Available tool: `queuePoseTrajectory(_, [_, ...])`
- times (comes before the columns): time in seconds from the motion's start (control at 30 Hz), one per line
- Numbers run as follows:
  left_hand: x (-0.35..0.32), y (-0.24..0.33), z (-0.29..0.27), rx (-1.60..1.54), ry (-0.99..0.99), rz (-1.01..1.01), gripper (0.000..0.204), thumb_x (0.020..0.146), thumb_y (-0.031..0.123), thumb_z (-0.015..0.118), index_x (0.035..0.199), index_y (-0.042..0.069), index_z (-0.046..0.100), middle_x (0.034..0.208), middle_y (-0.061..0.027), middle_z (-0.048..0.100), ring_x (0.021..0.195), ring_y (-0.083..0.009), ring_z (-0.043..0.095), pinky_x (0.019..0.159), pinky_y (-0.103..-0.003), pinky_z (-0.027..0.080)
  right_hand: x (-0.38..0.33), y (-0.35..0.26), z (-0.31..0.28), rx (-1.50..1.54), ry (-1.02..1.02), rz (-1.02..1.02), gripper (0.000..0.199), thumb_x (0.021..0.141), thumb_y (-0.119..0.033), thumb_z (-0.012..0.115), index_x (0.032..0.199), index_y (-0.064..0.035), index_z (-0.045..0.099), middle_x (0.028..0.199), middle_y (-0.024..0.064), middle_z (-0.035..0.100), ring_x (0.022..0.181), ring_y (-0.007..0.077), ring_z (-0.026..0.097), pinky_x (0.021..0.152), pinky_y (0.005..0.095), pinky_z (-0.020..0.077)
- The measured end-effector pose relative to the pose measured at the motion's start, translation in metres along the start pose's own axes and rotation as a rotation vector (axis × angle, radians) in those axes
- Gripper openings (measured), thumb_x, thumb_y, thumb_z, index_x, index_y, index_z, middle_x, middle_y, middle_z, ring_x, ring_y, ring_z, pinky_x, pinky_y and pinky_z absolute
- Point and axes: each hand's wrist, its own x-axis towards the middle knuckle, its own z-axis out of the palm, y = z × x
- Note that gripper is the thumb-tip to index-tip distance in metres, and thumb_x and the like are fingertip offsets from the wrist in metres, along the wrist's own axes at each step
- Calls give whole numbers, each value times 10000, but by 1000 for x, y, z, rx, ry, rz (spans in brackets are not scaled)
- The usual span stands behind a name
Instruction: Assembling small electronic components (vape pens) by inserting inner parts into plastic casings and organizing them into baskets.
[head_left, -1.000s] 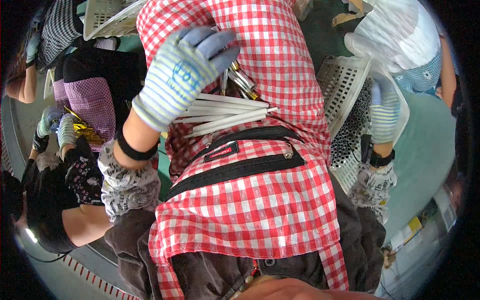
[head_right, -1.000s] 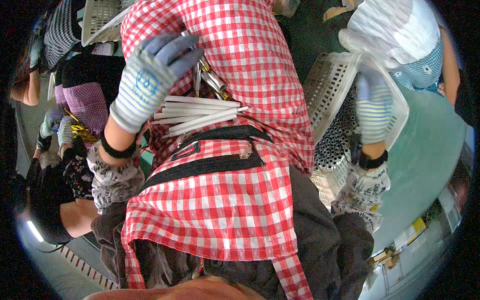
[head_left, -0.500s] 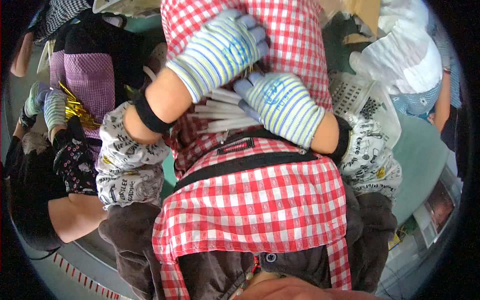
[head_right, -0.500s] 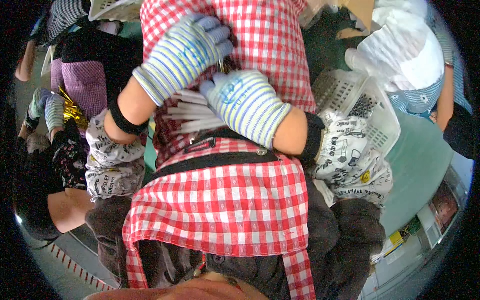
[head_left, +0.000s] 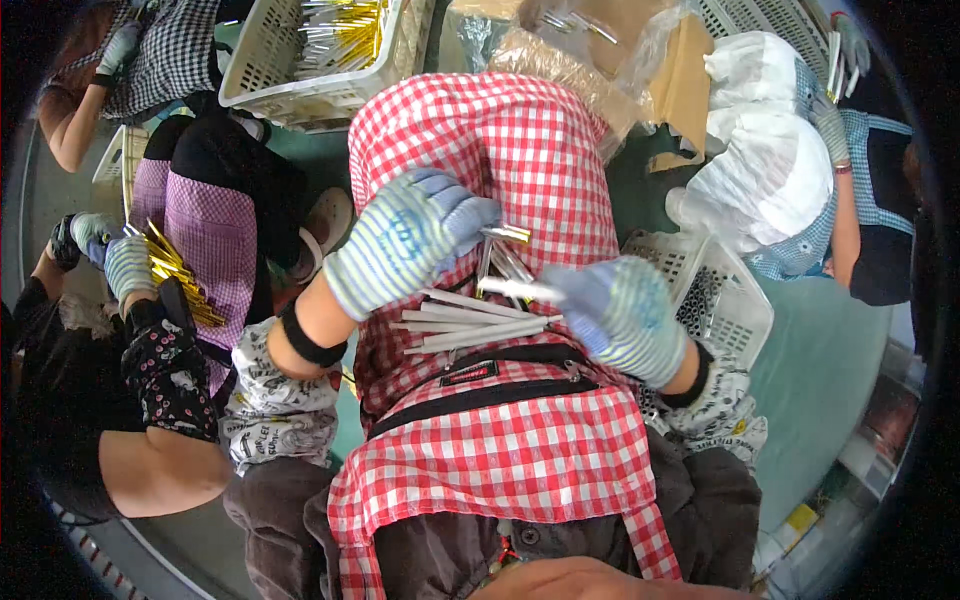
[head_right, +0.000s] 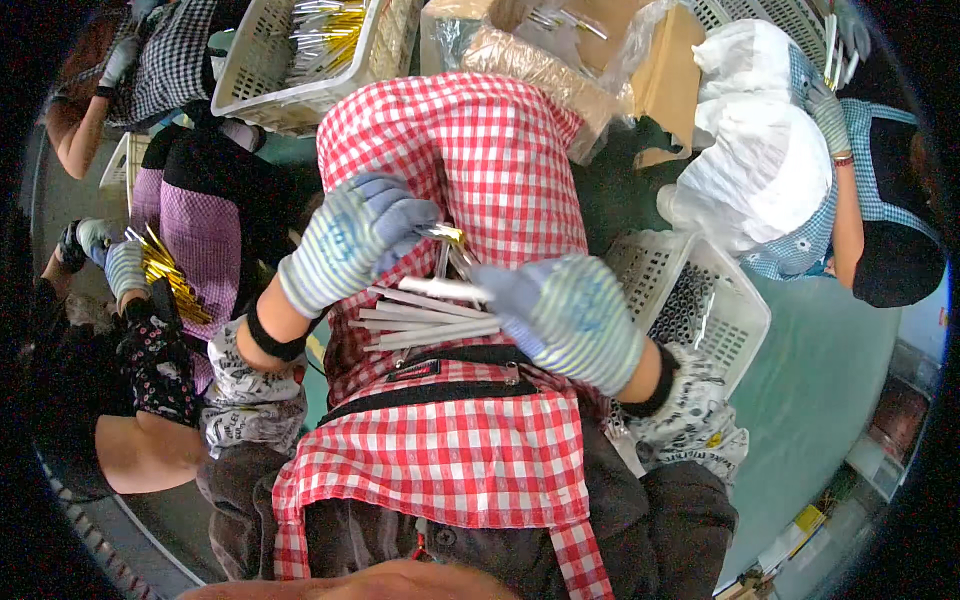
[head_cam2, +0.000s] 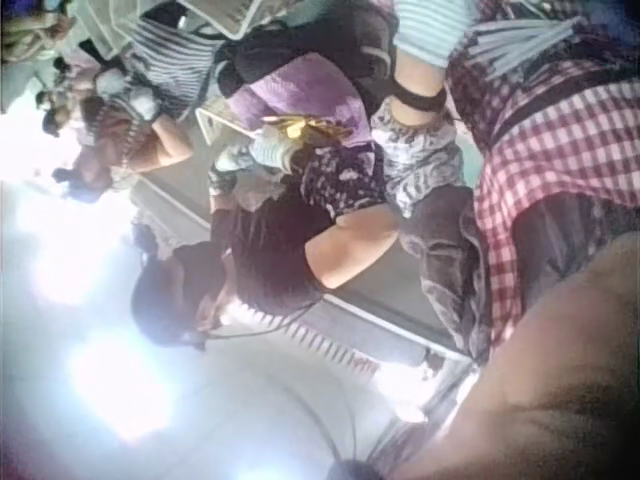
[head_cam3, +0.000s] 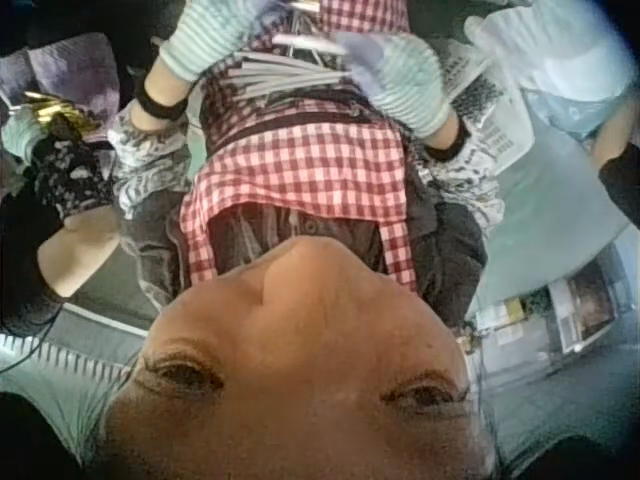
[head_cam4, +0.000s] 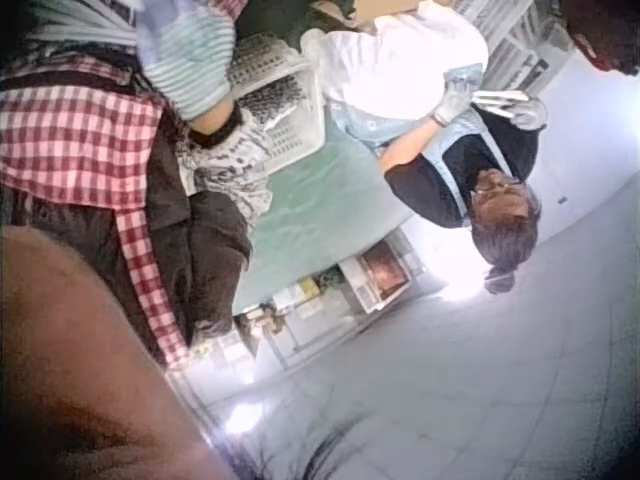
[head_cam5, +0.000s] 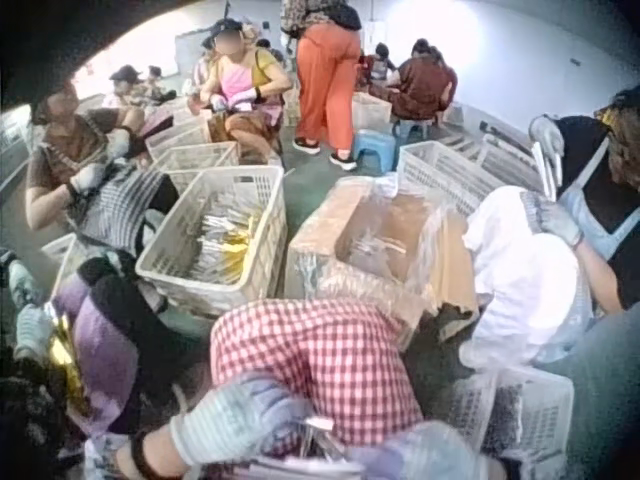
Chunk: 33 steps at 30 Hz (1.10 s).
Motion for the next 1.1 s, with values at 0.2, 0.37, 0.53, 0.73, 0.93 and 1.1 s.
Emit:
queuePoseTrajectory(0.2, [-14,18,-17,12,-108,-58,298,802,183,629,1081,84,592,856,-69,623,777,-278,611,748,-411,485,-26,9,-15,-50,86,152,294,881,-203,608,1163,-121,602,603,63,533,506,256,548,482,406,413])
queuePoseTrajectory(0.37, [-14,26,-16,40,-164,-76,319,794,182,640,1094,85,593,841,-67,618,758,-276,607,722,-408,480,-24,3,-15,-79,52,137,299,867,-243,626,1140,-120,621,631,67,558,544,262,564,525,409,426])
queuePoseTrajectory(0.53, [-11,29,-21,63,-207,-81,341,785,182,651,1108,87,594,826,-66,612,739,-274,603,697,-406,476,-26,-1,-19,-123,64,105,303,854,-246,631,1123,-109,615,655,64,564,533,259,560,513,410,427])
queuePoseTrajectory(0.73, [-13,30,-21,91,-260,-102,367,775,181,664,1124,88,595,808,-65,605,716,-271,598,666,-403,470,-27,0,-18,-113,25,78,290,833,-250,648,1077,-97,613,615,60,536,515,246,560,493,395,428])
queuePoseTrajectory(0.93, [-14,30,-24,106,-323,-129,394,765,181,677,1140,90,595,790,-64,598,693,-269,593,634,-400,464,-18,-5,-15,-6,-19,95,219,877,-248,609,983,-60,644,636,104,603,547,284,602,510,396,453])
queuePoseTrajectory(1.1, [-17,35,-29,122,-379,-167,416,757,180,688,1153,92,596,776,-62,592,675,-267,589,609,-398,459,-6,-2,-11,650,-360,438,315,967,-280,504,973,-13,670,794,176,671,741,316,659,693,367,514])
